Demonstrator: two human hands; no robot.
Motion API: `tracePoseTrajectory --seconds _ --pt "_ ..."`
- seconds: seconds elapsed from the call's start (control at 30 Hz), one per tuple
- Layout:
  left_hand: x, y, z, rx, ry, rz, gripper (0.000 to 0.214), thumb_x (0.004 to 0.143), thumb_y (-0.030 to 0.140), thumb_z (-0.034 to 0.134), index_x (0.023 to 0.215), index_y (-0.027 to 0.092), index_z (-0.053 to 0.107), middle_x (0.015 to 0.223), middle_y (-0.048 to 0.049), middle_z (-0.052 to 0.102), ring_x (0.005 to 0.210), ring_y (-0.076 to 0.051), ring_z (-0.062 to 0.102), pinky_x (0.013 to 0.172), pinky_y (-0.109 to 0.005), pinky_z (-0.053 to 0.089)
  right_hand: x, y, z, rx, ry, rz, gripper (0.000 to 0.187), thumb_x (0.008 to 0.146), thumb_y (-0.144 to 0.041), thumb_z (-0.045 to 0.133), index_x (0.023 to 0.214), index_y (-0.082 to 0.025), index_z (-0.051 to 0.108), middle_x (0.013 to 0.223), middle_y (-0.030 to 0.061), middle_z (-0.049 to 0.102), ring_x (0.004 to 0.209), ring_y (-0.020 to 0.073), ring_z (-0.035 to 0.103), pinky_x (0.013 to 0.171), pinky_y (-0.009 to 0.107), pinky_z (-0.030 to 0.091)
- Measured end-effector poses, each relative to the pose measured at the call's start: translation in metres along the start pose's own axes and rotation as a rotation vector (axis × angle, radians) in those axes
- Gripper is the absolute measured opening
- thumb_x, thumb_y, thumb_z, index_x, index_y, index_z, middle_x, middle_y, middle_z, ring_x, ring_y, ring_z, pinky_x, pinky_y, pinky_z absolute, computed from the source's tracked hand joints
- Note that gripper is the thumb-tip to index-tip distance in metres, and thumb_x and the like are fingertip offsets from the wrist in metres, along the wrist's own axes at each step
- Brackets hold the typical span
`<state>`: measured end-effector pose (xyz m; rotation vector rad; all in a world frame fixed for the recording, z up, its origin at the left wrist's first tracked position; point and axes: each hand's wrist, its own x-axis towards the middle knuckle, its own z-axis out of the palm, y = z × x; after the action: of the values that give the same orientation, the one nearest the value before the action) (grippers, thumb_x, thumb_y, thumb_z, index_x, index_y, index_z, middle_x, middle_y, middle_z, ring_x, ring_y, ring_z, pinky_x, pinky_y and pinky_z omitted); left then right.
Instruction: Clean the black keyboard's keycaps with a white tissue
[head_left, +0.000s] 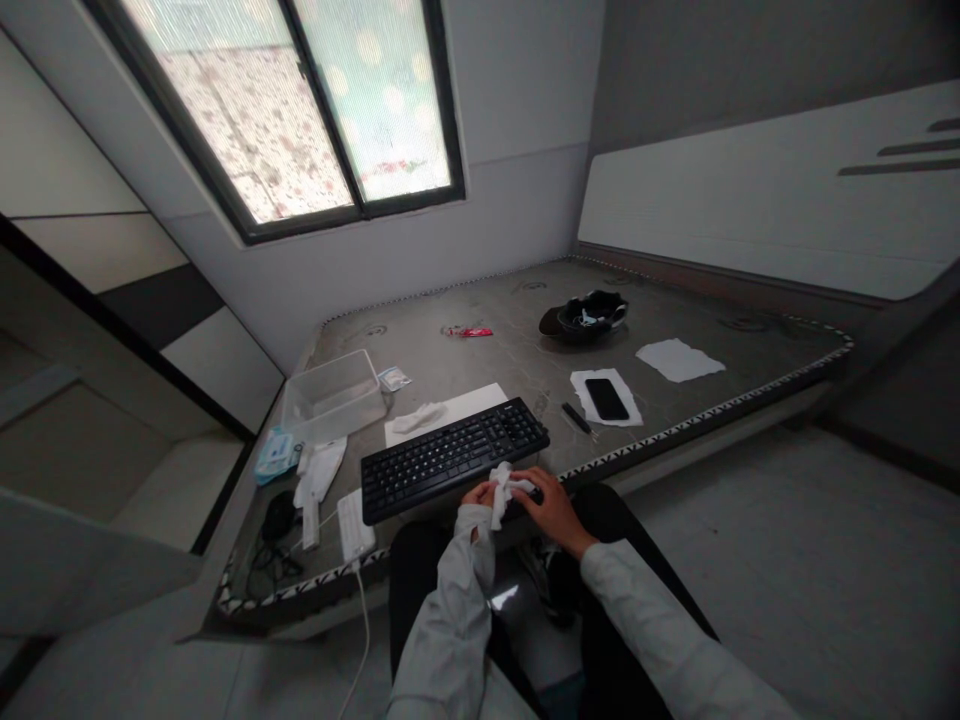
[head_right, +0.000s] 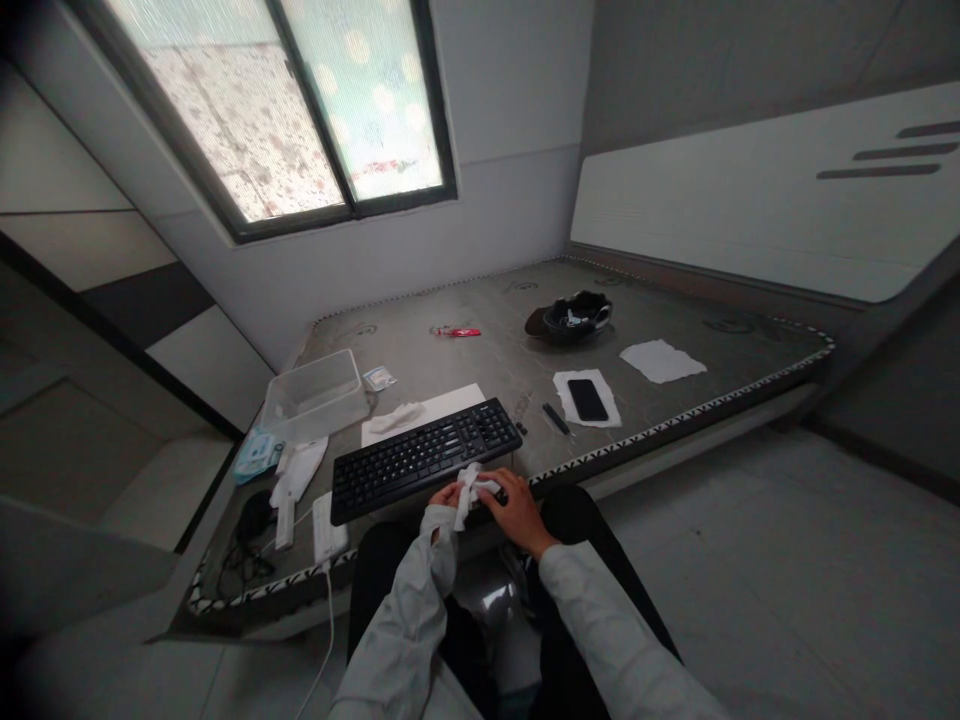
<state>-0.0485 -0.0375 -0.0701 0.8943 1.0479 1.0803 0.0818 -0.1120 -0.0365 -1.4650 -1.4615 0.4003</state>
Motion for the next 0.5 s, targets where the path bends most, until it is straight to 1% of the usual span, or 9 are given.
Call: tracePoseTrajectory --seconds 0.07,0.13,0.23,0.33,0.43,0.5 --pt "0.000 -0.002 0.001 0.013 0.010 -0.034 0.045 0.044 0.046 0.086 0.064 0.010 0.067 0.057 -0.0099 0.067 0.052 -0.023 0.065 0.054 -0.034 0.054 -0.001 -0.001 0.000 0.022 0.026 -0.002 0.019 0.087 -0.034 0.058 0.100 -0.024 0.065 0.100 0.0044 0.066 0.097 0.0223 0.060 0.087 0.035 0.044" --pt "0.000 -0.002 0.000 0.026 0.024 -0.052 0.045 0.042 0.046 0.086 0.063 0.011 0.068 0.057 -0.0093 0.067 0.052 -0.022 0.064 0.054 -0.032 0.053 -0.001 -0.002 0.000 0.035 0.028 -0.009 0.015 0.087 -0.030 0.056 0.096 -0.023 0.065 0.097 0.0046 0.065 0.095 0.0221 0.060 0.086 0.035 0.044" --pt "-0.002 0.001 -0.002 0.041 0.044 -0.039 0.043 0.042 0.047 0.085 0.065 0.013 0.070 0.062 -0.0083 0.070 0.057 -0.020 0.065 0.057 -0.029 0.052 -0.001 -0.004 -0.003 0.044 -0.037 -0.040 0.017 0.088 -0.025 0.051 0.096 -0.023 0.065 0.098 0.0048 0.066 0.097 0.0219 0.060 0.088 0.035 0.042" --pt "-0.006 0.005 -0.005 0.058 0.050 -0.019 0.045 0.044 0.048 0.085 0.070 0.013 0.074 0.068 -0.0089 0.073 0.062 -0.020 0.067 0.059 -0.027 0.052 -0.001 -0.006 -0.005 0.035 -0.075 -0.037 0.020 0.090 -0.029 0.050 0.099 -0.023 0.067 0.101 0.0052 0.067 0.098 0.0224 0.060 0.089 0.036 0.041" --pt "-0.009 0.010 -0.005 0.082 0.037 -0.015 0.049 0.043 0.050 0.085 0.072 0.012 0.075 0.067 -0.0097 0.073 0.059 -0.020 0.066 0.056 -0.027 0.051 -0.001 -0.005 -0.003 -0.002 -0.059 0.000 0.019 0.088 -0.035 0.055 0.095 -0.023 0.068 0.096 0.0047 0.069 0.092 0.0225 0.061 0.087 0.036 0.041" --pt "-0.011 0.012 -0.005 0.118 0.043 0.001 0.049 0.042 0.050 0.086 0.070 0.011 0.075 0.065 -0.0102 0.072 0.057 -0.020 0.066 0.054 -0.028 0.052 -0.001 -0.003 -0.001 -0.017 -0.068 0.010 0.018 0.086 -0.035 0.058 0.094 -0.023 0.068 0.094 0.0046 0.070 0.089 0.0225 0.061 0.085 0.036 0.042"
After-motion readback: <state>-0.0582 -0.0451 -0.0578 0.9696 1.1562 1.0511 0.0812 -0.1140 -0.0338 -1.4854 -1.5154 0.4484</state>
